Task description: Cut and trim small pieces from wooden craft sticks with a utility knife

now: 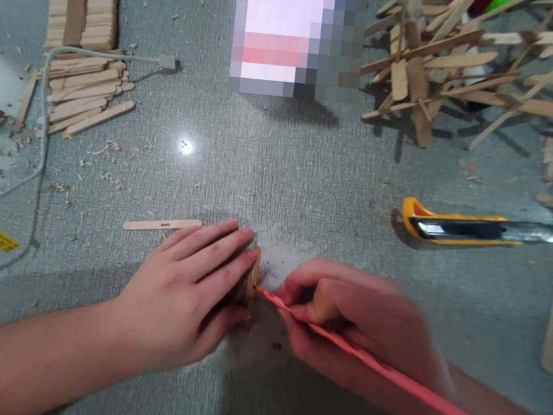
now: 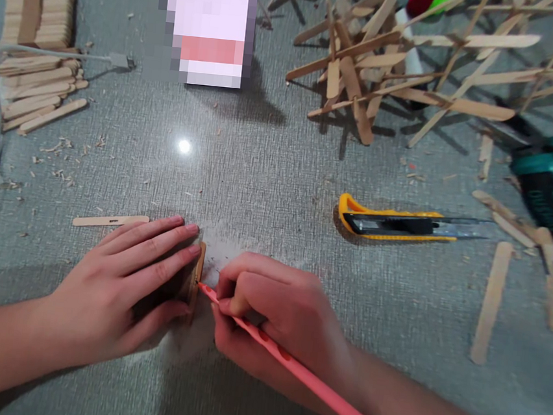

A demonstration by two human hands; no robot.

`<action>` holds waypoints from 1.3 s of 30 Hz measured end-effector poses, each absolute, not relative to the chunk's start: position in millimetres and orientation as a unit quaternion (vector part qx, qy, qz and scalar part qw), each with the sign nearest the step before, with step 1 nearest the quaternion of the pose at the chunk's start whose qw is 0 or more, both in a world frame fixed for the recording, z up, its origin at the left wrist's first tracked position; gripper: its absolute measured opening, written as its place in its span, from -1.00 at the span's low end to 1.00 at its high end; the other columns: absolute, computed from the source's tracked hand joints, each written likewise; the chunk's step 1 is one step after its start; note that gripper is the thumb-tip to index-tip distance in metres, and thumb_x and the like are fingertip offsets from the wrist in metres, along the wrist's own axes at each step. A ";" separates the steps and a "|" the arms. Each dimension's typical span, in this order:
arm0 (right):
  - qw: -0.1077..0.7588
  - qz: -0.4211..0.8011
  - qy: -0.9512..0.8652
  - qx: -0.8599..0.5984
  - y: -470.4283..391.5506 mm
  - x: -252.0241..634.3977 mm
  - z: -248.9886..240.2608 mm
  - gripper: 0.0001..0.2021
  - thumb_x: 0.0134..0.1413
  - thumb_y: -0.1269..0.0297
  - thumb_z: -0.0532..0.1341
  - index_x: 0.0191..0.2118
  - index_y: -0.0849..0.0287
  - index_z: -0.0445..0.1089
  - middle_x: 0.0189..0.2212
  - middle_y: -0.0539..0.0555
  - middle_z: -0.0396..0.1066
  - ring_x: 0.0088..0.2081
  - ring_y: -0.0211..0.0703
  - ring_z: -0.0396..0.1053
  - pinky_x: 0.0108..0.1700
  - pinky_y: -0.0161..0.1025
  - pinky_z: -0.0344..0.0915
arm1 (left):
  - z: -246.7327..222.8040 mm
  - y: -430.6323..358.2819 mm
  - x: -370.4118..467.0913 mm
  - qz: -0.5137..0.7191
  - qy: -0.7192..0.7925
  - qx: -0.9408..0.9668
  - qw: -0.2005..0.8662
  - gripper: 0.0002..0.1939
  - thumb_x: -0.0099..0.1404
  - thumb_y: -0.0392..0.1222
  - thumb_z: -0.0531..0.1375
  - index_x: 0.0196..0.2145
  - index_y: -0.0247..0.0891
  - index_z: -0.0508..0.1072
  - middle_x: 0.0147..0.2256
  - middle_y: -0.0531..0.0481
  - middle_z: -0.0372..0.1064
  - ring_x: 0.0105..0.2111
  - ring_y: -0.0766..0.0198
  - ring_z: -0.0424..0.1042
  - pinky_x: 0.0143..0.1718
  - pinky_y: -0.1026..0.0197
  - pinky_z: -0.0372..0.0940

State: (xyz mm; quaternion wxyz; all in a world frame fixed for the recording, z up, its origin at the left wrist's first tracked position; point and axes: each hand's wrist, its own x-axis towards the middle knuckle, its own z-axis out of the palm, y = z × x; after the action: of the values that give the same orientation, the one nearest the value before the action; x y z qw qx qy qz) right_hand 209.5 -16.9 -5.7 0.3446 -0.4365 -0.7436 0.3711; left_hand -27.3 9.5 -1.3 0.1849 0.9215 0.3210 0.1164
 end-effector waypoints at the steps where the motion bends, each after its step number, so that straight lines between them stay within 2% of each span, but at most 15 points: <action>1: 0.344 0.370 -0.744 -0.438 -16.8 209.6 -5.7 -0.74 0.06 0.53 0.21 -0.46 0.08 0.14 -0.47 -0.06 0.44 -0.55 -0.37 0.32 -0.58 -0.39 0.24 | -1.3 9.5 -27.3 0.118 0.321 0.921 0.185 -0.50 0.40 -0.07 0.21 0.20 -0.37 0.41 0.27 -0.20 0.33 0.28 -0.11 0.32 0.19 -0.21 0.35; 33: 0.342 0.373 -0.745 -0.434 -17.7 209.4 -7.9 -0.75 0.06 0.53 0.21 -0.45 0.10 0.14 -0.46 -0.07 0.44 -0.53 -0.41 0.33 -0.54 -0.44 0.24 | -0.9 10.5 -25.9 0.121 0.320 0.921 0.187 -0.52 0.40 -0.09 0.21 0.19 -0.38 0.41 0.27 -0.20 0.34 0.27 -0.11 0.33 0.16 -0.22 0.36; 39: 0.340 0.375 -0.743 -0.438 -18.4 211.2 -7.5 -0.75 0.05 0.52 0.22 -0.46 0.09 0.14 -0.45 -0.08 0.44 -0.54 -0.41 0.32 -0.55 -0.44 0.23 | 0.1 9.8 -26.9 0.114 0.322 0.921 0.187 -0.51 0.41 -0.08 0.21 0.20 -0.36 0.39 0.28 -0.19 0.32 0.29 -0.09 0.30 0.20 -0.19 0.33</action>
State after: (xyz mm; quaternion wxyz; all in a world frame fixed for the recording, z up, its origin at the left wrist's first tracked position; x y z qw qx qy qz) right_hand 211.2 -18.4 -7.5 0.3402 -0.4378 -0.7432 0.3745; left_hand -26.9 9.8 0.1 0.1866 0.9211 0.3222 0.1136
